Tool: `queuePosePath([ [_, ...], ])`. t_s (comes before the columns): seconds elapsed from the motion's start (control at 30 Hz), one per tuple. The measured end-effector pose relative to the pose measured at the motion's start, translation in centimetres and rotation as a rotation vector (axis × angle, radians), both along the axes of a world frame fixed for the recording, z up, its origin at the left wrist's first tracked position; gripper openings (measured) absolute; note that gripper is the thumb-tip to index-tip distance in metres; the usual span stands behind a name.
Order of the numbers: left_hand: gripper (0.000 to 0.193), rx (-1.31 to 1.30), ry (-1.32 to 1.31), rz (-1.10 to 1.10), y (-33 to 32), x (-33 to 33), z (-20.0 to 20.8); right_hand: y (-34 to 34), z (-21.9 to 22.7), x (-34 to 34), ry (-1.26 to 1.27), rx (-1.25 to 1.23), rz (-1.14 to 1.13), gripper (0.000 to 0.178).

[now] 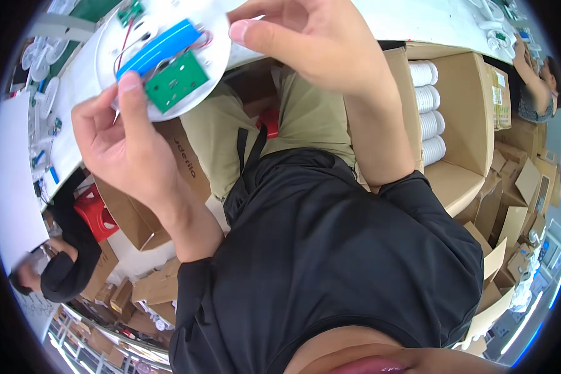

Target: Assemble small portable electric fans on a production line, including circuit boards and batteries.

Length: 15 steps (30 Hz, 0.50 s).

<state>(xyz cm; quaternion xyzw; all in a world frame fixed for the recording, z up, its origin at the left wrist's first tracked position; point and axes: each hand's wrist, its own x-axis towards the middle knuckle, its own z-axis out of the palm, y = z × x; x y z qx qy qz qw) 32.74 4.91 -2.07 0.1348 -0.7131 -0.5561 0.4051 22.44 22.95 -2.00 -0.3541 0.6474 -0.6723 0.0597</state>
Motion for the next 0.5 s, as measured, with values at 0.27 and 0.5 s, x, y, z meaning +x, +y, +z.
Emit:
queuePosePath([
  [0.27,0.012,-0.031,-0.090,0.196,-2.3,-0.6,-0.2,12.1,-3.8,0.8,0.159,0.287,-0.281,0.024],
  [0.5,0.010,-0.097,-0.021,0.022,-3.9,-1.1,0.2,40.1,-16.1,2.6,-0.277,1.018,-1.301,0.029],
])
